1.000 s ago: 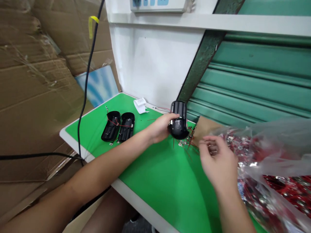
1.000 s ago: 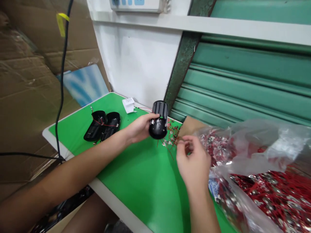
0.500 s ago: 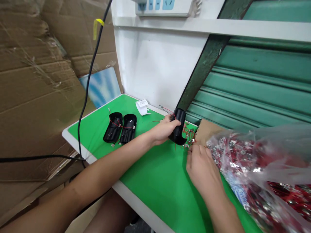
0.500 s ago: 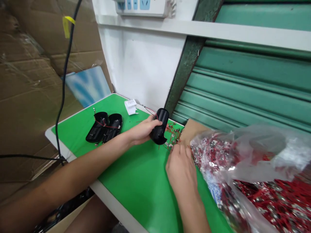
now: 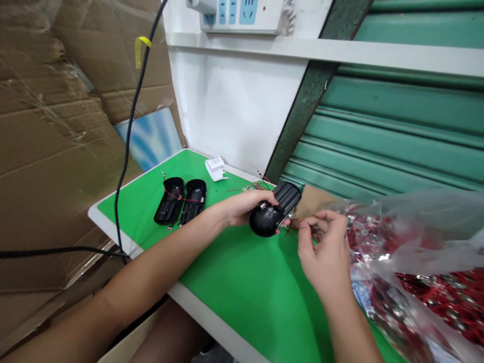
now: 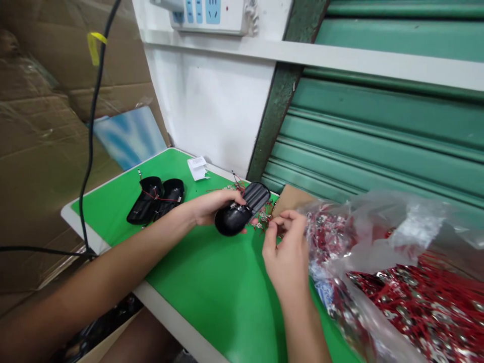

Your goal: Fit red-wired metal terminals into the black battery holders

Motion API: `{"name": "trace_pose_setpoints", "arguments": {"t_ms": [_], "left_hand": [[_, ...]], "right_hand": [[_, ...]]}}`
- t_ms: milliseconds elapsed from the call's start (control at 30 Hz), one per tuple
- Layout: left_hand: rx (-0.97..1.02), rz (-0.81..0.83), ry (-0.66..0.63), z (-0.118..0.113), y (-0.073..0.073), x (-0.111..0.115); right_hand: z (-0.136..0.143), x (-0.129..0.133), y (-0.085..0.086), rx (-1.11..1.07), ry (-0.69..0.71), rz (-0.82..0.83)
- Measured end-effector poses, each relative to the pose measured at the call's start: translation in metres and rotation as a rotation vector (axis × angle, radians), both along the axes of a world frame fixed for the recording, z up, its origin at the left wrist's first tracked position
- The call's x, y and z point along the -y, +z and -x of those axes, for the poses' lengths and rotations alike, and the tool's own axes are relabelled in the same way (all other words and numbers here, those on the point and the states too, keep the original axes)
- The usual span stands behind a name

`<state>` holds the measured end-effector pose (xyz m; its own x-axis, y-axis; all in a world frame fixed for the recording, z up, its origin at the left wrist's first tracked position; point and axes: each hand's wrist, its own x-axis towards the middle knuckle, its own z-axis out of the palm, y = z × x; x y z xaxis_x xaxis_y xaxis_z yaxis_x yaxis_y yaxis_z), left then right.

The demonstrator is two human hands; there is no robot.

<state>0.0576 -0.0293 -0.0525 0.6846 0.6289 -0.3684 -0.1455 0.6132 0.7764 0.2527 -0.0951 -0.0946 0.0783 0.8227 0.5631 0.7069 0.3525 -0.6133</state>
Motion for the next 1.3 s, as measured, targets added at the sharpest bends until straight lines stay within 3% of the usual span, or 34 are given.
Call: {"name": "trace_pose_setpoints", "arguments": {"t_ms": [167,333,433,767,900,1133,1300], "left_hand": [[0.069,0.002,-0.099,0.001,-0.006,-0.002],[0.157,-0.056,-0.090,0.002,-0.011,-0.002],[0.192,-0.085,-0.094,0.001,-0.013,0.000],[0.171,-0.096,-0.133,-0.004,-0.020,0.001],[0.127,-0.083,-0.067,-0.007,-0.018,0.003],[-0.091,0.000,0.055,-0.012,-0.009,0.009],[-0.100,0.012,0.087,-0.012,-0.009,0.009]], "right_hand": [[0.000,0.000,0.008,-0.140,0.010,0.032],[0.006,-0.004,0.010,-0.624,0.005,0.073],[0.008,-0.003,0.011,-0.716,-0.014,0.129],[0.014,0.001,0.013,-0.688,-0.105,0.068],[0.011,0.002,0.012,-0.634,-0.175,0.033],[0.014,0.008,0.014,-0.167,0.029,-0.098],[0.016,0.009,0.015,-0.008,0.037,-0.166]]}}
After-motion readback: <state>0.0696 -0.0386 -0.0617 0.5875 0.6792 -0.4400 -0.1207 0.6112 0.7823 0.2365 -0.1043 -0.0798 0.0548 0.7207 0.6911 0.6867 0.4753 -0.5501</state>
